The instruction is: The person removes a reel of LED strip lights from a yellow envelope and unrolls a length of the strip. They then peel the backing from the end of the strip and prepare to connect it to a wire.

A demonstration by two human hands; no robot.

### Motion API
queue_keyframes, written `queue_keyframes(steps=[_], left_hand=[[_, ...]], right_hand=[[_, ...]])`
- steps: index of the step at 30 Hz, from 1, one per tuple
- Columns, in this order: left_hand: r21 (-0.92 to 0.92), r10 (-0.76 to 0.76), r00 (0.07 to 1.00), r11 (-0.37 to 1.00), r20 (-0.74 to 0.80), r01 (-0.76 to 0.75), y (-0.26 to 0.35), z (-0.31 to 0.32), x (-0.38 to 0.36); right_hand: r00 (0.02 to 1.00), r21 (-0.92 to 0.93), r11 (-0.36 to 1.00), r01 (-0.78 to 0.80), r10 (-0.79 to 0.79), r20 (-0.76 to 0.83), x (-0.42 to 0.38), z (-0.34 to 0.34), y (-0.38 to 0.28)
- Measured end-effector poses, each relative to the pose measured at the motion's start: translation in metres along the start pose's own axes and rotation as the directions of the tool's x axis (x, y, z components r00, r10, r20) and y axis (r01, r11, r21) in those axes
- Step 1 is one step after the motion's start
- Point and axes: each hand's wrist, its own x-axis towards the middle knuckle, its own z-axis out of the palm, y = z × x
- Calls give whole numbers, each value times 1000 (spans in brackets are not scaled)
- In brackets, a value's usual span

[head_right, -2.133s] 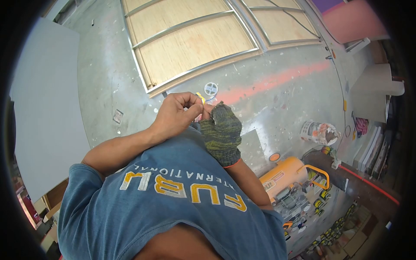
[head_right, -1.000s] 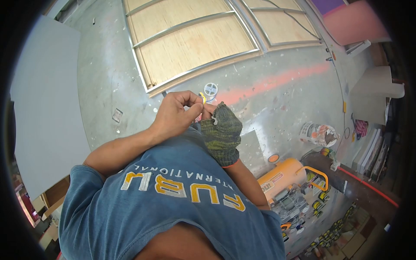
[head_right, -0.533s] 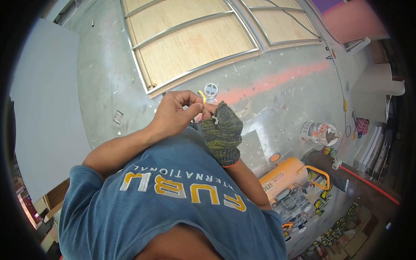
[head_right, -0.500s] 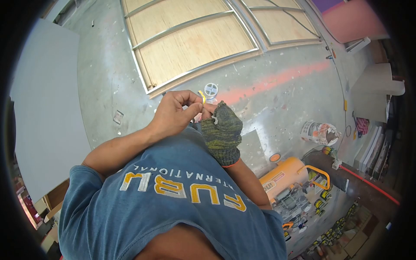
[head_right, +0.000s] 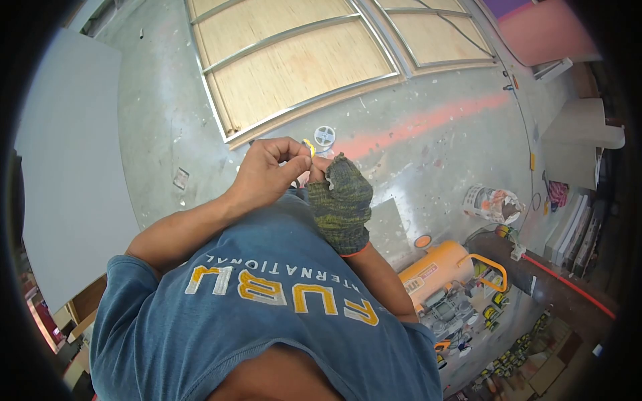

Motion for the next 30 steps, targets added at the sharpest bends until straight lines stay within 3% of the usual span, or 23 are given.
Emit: queue_keyframes(steps=[2,6,12,14,18,20,23,27,30], left_hand=[[-39,77,997,996,-21,-78,-6,2,3],[-132,7,1000,991,-8,-8,0,7,4],[-65,19,998,998,-56,-22,-5,10,6],[-136,5,999,991,-54,-12,-19,13,9],[-112,-49,998,993,-26,46,-7,8,8],[52,8,998,999,-59,-5,-1,8,7],[-71,22,999,997,-44,-25,-4,11,4],[-56,26,998,998,-49,-29,-8,11,5],[-118,-52,998,992,-20,49,-1,9,3]], right_hand=[[1000,-41,999,17,-18,-12,2,2,1],[997,-131,988,80,-77,25,4,-1,0],[999,-39,998,-52,53,12,6,1,-7],[991,-19,993,-114,115,71,7,1,-8],[995,105,990,-97,99,-14,3,7,1],[947,203,925,-321,313,71,5,-1,-3],[967,157,954,-256,255,26,5,-1,1],[984,82,981,-176,177,-7,3,0,3],[985,2,985,-175,175,2,3,-1,-1]])
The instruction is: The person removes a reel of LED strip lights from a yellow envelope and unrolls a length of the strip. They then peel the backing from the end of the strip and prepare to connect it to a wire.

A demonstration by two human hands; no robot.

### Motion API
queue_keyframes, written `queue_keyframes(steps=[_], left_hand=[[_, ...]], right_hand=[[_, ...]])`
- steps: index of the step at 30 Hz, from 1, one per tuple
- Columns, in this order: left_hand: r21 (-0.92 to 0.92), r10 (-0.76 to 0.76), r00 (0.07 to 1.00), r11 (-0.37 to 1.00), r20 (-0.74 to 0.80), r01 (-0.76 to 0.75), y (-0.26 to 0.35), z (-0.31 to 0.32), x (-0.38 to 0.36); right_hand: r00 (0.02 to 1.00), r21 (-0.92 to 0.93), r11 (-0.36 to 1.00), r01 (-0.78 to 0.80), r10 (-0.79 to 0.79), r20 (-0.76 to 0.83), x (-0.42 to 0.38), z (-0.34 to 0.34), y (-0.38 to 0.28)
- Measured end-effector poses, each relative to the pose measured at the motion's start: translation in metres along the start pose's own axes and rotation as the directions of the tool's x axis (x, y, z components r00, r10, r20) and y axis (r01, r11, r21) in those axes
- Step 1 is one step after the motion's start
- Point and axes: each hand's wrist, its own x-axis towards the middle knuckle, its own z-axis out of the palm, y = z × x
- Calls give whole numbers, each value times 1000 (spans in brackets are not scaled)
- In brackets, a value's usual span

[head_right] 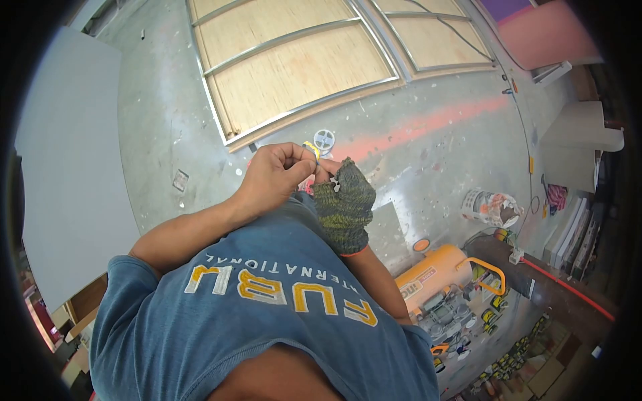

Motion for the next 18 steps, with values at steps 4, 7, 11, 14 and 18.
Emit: queue_keyframes(steps=[4,7,11,14,18], left_hand=[[-6,-7,999,1000,39,7,1,-2,-1],[3,0,1000,1000,23,0,4,-1,-2],[29,27,1000,999,-3,-27,3,1,-4],[27,20,1000,999,8,-20,1,1,-4],[50,27,1000,998,9,-28,-3,0,-5]], right_hand=[[995,20,996,85,-84,-47,-1,1,-2],[989,-32,990,139,-140,-46,-1,0,1],[980,-89,977,194,-196,-21,-2,0,2],[967,-133,958,253,-255,1,-2,-2,-2],[956,-153,946,287,-293,-18,-4,-1,-1]])
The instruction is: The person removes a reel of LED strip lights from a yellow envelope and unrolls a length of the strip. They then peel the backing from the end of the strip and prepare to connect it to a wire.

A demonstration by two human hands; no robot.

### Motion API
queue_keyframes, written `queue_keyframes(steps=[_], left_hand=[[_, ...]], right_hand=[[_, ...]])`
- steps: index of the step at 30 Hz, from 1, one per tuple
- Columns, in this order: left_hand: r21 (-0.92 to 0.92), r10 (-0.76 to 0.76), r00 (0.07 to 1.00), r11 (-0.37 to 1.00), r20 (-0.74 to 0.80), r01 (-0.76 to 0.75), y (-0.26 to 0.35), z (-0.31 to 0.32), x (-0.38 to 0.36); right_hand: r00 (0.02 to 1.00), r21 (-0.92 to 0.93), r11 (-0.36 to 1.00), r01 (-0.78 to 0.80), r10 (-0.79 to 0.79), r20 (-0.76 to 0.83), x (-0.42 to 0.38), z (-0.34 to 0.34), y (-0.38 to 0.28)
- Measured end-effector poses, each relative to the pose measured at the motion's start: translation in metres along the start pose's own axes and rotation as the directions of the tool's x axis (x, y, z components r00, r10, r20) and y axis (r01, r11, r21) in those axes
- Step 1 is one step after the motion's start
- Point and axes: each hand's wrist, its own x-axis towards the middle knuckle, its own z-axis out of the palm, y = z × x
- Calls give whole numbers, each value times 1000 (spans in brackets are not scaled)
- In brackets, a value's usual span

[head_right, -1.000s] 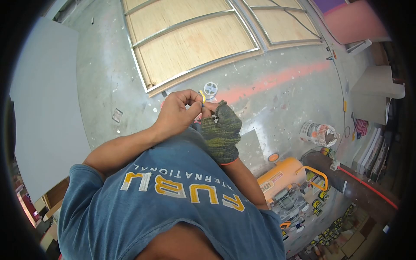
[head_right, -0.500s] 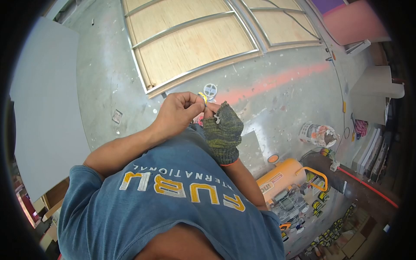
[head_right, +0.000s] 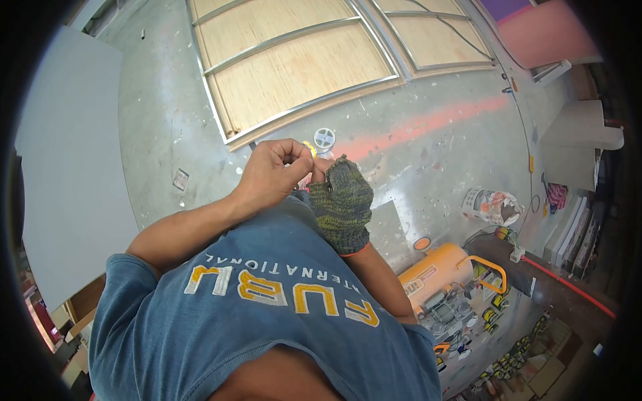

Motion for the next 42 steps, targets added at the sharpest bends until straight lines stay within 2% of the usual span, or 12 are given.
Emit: queue_keyframes(steps=[5,9,15,17,21,23,24,26,30,35,38,42], left_hand=[[23,-1,1000,1000,-22,1,-1,0,-2],[39,-16,999,999,-29,17,0,1,-3],[-9,3,998,1000,-56,-4,-4,7,2],[71,-44,997,996,-69,49,2,8,1],[71,-26,996,997,-82,32,-5,8,4],[30,-55,998,998,-37,56,-8,4,6],[31,-52,998,998,-36,53,-15,2,9],[-59,-3,1000,998,9,3,-30,-1,14],[-105,-13,1000,994,20,15,-15,-3,7],[25,-40,999,999,10,40,-7,-7,2],[51,-28,1000,998,-7,28,-10,-7,2],[45,-20,1000,999,-18,21,-12,-7,1]], right_hand=[[998,15,998,-54,53,32,-5,1,3],[999,1,1000,-11,11,36,-5,2,4],[988,-98,995,16,-1,156,-6,2,6],[978,-113,994,2,22,206,-6,1,3],[994,32,999,-38,35,104,-8,6,4],[980,215,959,-186,164,116,-7,6,3],[980,214,959,-184,162,114,-5,4,3],[880,411,779,-474,401,255,-2,-1,3],[876,399,781,-481,409,255,-5,1,9],[884,346,815,-464,401,241,-2,-2,1],[911,290,868,-402,347,222,-2,-3,0],[929,319,875,-363,314,196,-4,-1,-1]])
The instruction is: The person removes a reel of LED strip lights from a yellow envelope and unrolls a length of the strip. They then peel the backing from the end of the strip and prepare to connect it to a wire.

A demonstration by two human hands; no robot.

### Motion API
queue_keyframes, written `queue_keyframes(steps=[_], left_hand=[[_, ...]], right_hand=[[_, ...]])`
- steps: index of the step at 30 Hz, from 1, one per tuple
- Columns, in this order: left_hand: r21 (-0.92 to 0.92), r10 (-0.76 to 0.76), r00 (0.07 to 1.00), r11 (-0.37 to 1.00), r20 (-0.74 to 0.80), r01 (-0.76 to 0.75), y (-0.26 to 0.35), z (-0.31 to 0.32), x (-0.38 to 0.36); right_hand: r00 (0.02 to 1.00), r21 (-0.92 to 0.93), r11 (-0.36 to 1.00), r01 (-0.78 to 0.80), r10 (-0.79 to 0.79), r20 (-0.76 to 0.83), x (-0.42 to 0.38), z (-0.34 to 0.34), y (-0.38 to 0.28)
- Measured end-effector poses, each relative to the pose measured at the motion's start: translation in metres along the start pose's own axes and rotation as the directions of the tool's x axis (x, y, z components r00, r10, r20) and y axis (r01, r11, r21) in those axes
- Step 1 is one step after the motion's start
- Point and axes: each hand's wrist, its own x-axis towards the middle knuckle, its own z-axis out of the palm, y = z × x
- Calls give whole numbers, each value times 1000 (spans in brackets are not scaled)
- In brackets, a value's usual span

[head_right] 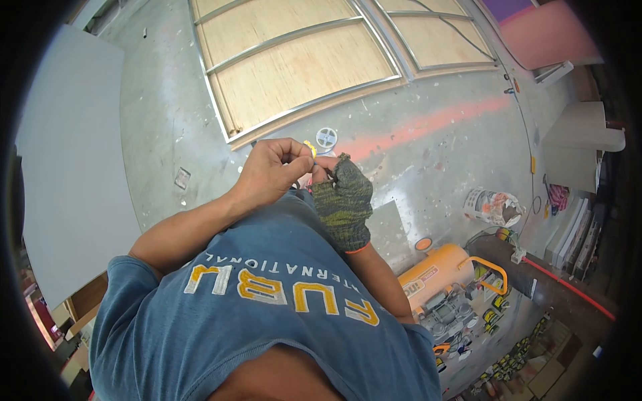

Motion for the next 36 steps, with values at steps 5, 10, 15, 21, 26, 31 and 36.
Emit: queue_keyframes(steps=[5,10,15,21,26,31,36], left_hand=[[-74,6,1000,997,-1,-7,9,1,-4],[-106,5,1000,994,-15,-6,11,5,-4],[-118,-18,1000,993,-7,17,6,6,-2],[-216,-81,997,973,4,80,12,6,-8],[-303,-60,997,950,55,74,8,6,-5],[-281,-75,996,956,52,87,13,3,-5],[-262,-76,995,961,65,91,12,3,-4]], right_hand=[[990,-75,990,121,-125,-61,-1,4,-1],[982,-169,974,152,-168,-86,-2,8,3],[974,-171,972,163,-186,-128,-3,11,8],[983,-127,986,106,-123,-134,-3,7,4],[984,-182,976,123,-143,-103,-1,5,1],[966,-193,962,192,-221,-138,0,8,6],[960,-245,944,223,-256,-115,0,7,4]])
